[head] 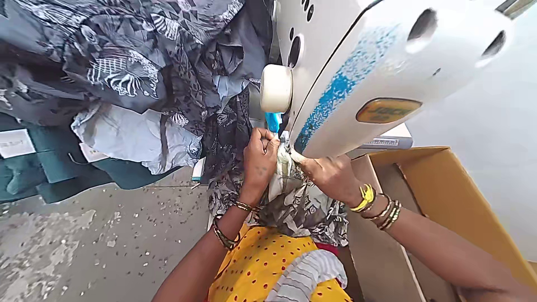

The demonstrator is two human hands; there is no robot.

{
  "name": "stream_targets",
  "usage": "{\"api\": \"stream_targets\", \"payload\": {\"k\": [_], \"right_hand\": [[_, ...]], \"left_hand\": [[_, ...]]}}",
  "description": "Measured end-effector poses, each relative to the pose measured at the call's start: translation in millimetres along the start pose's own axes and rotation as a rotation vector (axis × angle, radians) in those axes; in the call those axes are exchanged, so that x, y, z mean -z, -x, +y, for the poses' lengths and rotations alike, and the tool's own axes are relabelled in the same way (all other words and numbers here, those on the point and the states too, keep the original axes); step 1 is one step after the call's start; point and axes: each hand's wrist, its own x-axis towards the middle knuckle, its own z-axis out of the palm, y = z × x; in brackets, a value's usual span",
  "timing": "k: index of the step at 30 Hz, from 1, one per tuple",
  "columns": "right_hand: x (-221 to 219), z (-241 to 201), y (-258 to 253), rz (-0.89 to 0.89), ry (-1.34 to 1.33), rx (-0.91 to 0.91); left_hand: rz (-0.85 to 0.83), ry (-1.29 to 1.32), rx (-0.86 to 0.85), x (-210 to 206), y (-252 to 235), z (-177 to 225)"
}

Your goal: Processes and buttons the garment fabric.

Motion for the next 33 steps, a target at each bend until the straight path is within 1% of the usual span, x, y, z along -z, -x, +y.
{"api": "stream_targets", "payload": {"k": [1, 2, 3, 4, 5, 6, 8, 11, 16, 19, 23, 29, 31, 32, 33], "right_hand": [[-1.5, -2.4, 3.9, 0.012, -0.079, -0.127], [-2.1, -6.0, 5.9, 0.006, -0.212, -0.314], [-1.2, -8.8, 5.7, -0.021, -0.385, -0.526], [-0.4, -8.2, 3.9, -0.061, -0.558, -0.701], [-0.8, -5.3, 1.5, -0.107, -0.717, -0.83], [-2.4, -3.5, -0.7, -0.145, -0.839, -0.918], [-4.2, -3.0, -5.9, -0.213, -0.939, -1.005], [-3.2, -3.0, -14.3, -0.278, -0.93, -1.032], [-4.8, -4.1, -16.1, -0.228, -0.982, -1.026], [-5.3, -3.1, -14.8, -0.231, -1.0, -1.006], [-8.0, -3.5, -11.4, -0.219, -1.002, -0.955], [-10.5, -2.3, -10.1, -0.238, -1.01, -0.918], [-6.2, -4.4, -6.7, -0.241, -0.955, -0.914], [-3.2, -9.0, -2.9, -0.199, -0.888, -0.887], [-2.0, -16.5, 3.0, -0.106, -0.783, -0.831]], "left_hand": [[-0.006, 0.021, -0.005, 1.5, 0.4, -2.8], [-0.011, 0.045, -0.007, 3.5, 1.4, -5.7], [-0.017, 0.073, -0.007, 5.6, 3.8, -8.6], [-0.023, 0.102, -0.009, 7.8, 7.6, -11.1], [-0.032, 0.119, -0.016, 10.6, 12.3, -12.5], [-0.05, 0.126, -0.023, 14.1, 18.3, -13.5], [-0.098, 0.1, -0.019, 19.4, 30.7, -12.2], [-0.165, 0.049, 0.042, 22.5, 42.2, -8.9], [-0.15, 0.209, 0.137, 9.1, 49.8, -7.9], [-0.183, 0.263, 0.164, 9.4, 49.3, -4.3], [-0.202, 0.261, 0.175, 11.9, 48.7, -2.0], [-0.183, 0.245, 0.186, 11.7, 49.3, 0.0], [-0.191, 0.209, 0.208, 14.1, 48.4, 2.1], [-0.192, 0.184, 0.216, 15.5, 47.2, 2.5], [-0.193, 0.166, 0.221, 17.2, 46.0, 2.5]]}}
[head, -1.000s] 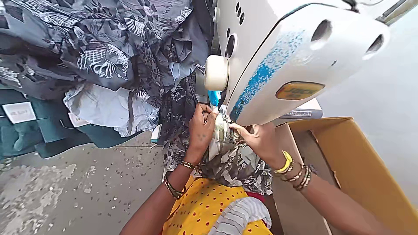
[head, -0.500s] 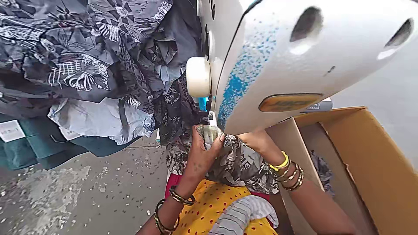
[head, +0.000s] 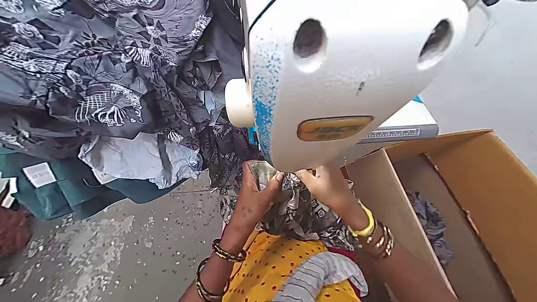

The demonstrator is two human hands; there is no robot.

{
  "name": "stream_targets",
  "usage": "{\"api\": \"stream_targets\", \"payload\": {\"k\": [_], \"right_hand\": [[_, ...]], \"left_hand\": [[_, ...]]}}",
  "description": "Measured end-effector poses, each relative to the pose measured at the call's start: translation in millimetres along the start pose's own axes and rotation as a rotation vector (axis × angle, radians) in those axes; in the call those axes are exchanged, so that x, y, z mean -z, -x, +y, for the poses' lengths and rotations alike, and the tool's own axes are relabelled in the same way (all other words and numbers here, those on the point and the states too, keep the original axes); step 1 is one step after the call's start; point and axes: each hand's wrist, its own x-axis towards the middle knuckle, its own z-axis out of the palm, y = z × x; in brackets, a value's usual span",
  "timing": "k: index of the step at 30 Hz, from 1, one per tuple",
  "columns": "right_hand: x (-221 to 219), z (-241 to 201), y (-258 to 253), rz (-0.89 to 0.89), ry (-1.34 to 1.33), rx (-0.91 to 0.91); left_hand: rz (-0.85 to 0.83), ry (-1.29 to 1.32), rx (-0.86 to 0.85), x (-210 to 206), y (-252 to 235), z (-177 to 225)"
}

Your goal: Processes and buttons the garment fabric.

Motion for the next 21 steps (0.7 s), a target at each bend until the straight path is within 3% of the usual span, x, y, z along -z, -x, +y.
{"api": "stream_targets", "payload": {"k": [2, 5, 21], "right_hand": [[-5.4, 1.6, 18.8, 0.164, 0.133, 0.19], [-15.7, 6.9, 38.0, 0.233, 0.227, 0.315], [-40.5, 18.6, 54.6, 0.382, 0.173, 0.272]], "left_hand": [[-0.004, -0.012, 0.008, 1.6, -0.9, -0.7], [-0.002, -0.011, 0.023, 2.1, -2.7, 1.6], [-0.001, 0.01, 0.012, 3.8, -3.3, -2.1]]}}
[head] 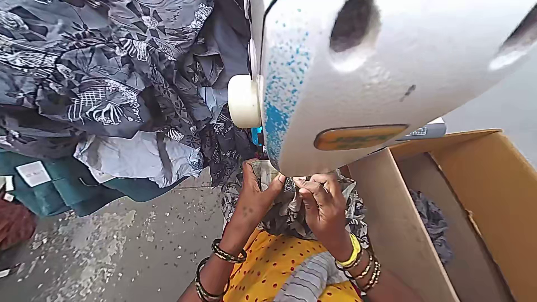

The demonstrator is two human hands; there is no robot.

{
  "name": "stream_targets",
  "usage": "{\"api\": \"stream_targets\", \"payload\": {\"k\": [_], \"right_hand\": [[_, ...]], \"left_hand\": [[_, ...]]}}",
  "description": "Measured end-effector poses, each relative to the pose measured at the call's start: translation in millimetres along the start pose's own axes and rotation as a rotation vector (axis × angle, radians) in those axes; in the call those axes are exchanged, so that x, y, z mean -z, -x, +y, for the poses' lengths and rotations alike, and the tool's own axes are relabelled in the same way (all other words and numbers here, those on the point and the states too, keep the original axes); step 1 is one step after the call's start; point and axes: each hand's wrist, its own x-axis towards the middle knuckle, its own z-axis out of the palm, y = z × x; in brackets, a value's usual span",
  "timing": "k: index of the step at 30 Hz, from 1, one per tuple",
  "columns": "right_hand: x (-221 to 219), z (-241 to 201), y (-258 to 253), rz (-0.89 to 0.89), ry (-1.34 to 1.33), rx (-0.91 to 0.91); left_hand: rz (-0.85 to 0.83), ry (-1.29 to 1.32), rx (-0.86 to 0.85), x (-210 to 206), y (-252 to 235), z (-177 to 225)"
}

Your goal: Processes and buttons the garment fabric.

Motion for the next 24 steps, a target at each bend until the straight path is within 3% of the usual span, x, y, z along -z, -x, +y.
{"api": "stream_targets", "payload": {"k": [19, 22, 24], "right_hand": [[-0.2, 2.9, 1.1, -0.03, -0.067, -0.009], [8.9, 3.8, 1.3, -0.005, -0.176, 0.006], [23.7, 2.9, 3.3, 0.023, -0.205, 0.056]], "left_hand": [[0.027, -0.093, -0.037, 1.5, -1.6, -2.6], [-0.026, -0.266, -0.176, 11.1, 22.8, -1.7], [-0.216, -0.293, -0.324, 33.8, 48.8, -13.2]]}}
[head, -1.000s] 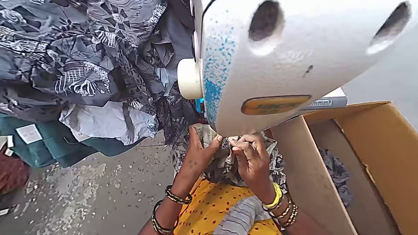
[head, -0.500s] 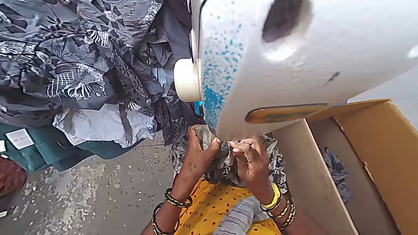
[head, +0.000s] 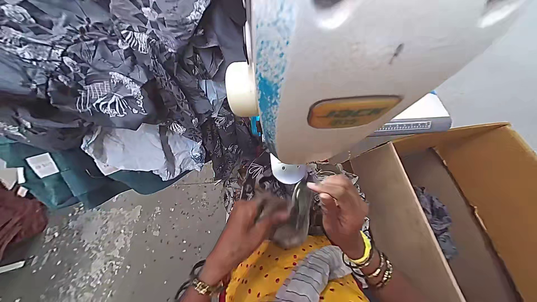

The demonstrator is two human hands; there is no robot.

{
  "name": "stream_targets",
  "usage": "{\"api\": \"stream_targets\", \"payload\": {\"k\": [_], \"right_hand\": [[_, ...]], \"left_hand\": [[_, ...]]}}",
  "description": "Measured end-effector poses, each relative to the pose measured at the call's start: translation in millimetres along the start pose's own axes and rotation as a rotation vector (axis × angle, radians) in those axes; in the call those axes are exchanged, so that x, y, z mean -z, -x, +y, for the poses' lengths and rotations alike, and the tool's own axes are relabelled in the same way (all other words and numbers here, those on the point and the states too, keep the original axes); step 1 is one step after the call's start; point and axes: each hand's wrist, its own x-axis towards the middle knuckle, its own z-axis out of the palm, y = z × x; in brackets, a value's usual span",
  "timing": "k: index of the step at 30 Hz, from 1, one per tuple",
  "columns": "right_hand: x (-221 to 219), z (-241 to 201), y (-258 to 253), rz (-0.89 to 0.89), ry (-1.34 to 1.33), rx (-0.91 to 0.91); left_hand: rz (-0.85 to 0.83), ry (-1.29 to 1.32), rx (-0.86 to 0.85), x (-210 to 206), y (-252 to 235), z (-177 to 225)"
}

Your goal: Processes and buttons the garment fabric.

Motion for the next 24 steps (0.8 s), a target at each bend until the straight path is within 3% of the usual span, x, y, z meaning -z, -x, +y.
{"api": "stream_targets", "payload": {"k": [1, 3, 7, 16, 20, 22, 24], "right_hand": [[6.3, -1.8, 2.3, -0.002, -0.008, 0.019], [10.5, -3.9, 13.4, -0.035, -0.057, -0.01], [-19.1, -7.8, 34.3, -0.305, -0.231, -0.148], [-81.5, -26.1, 17.2, -0.81, -0.524, -0.32], [-87.6, -25.0, 14.2, -0.826, -0.478, -0.3], [-82.9, -14.9, 8.5, -0.763, -0.349, -0.326], [-73.4, 0.6, 2.2, -0.747, -0.196, -0.386]], "left_hand": [[-0.094, 0.046, -0.021, 9.6, 15.0, -7.8], [-0.157, 0.186, 0.131, 27.2, 42.1, -24.9], [-0.005, 0.437, 0.382, 44.6, 73.4, -39.8], [0.137, 0.596, 0.394, 50.2, 104.0, -48.1], [0.154, 0.608, 0.405, 50.7, 111.5, -52.8], [0.067, 0.577, 0.387, 57.4, 116.7, -59.9], [-0.17, 0.5, 0.351, 68.9, 121.9, -74.1]]}}
